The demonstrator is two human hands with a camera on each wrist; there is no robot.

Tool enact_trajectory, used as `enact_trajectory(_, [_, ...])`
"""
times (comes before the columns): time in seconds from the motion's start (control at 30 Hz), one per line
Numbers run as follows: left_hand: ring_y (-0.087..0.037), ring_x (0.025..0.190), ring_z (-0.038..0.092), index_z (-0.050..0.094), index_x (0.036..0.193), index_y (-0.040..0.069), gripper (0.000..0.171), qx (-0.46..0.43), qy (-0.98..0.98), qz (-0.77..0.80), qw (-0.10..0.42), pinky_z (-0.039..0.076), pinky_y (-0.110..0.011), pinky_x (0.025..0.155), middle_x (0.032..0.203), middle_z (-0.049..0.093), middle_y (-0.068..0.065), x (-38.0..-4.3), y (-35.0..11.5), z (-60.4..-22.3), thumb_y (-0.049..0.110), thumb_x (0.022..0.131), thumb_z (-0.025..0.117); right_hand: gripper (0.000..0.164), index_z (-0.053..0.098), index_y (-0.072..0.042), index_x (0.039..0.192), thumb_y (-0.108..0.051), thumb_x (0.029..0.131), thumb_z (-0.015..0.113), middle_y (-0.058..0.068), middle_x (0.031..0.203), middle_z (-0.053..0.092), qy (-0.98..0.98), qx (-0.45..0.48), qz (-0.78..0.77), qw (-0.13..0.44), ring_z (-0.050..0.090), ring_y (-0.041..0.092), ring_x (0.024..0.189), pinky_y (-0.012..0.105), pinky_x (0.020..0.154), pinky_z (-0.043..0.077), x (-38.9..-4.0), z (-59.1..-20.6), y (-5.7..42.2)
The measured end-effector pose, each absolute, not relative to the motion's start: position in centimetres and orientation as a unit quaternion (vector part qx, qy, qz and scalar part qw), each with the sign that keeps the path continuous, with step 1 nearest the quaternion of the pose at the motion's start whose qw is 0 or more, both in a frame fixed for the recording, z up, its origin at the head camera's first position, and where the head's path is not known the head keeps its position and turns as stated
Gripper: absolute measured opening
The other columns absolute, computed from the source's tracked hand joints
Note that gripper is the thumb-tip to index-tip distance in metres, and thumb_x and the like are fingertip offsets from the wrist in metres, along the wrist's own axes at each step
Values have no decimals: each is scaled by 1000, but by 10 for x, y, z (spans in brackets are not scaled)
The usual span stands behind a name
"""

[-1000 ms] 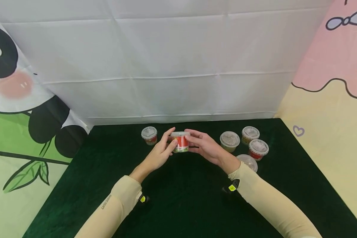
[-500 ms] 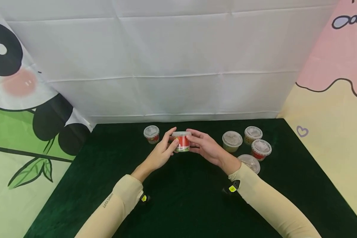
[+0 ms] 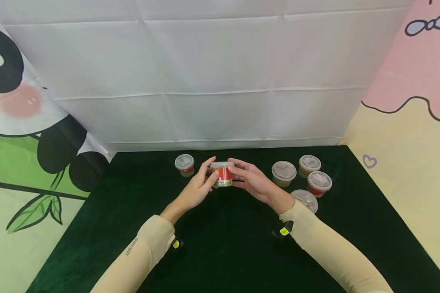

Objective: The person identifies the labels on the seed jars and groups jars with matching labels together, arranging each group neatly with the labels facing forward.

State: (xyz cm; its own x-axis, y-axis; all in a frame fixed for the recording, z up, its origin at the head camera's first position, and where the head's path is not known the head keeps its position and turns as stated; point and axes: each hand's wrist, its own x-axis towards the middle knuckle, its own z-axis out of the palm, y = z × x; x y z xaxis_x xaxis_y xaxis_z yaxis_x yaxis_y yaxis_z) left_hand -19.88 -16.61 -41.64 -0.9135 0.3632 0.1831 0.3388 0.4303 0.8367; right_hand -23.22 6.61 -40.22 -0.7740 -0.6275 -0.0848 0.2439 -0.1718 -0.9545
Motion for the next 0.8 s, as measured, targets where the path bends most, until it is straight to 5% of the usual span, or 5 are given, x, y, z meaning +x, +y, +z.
enact_trajectory(0.3, [-26,99,62,15,161,30,54,205,842,498,8,55,-43,82,140,46,-16,-197,-165,-418,41,111,32,65,23,-13,161,-26,106,54,17,153,39,577,-163,-747,287,50,29,127,48,113,38,-231,-400,68])
enact_trajectory(0.8, [-31,102,59,12,162,22,56,198,839,506,14,55,-52,84,143,42,-22,-199,-161,-416,28,112,36,54,33,-4,153,-27,108,49,17,145,45,572,-187,-745,286,53,27,124,48,112,39,-231,-402,70])
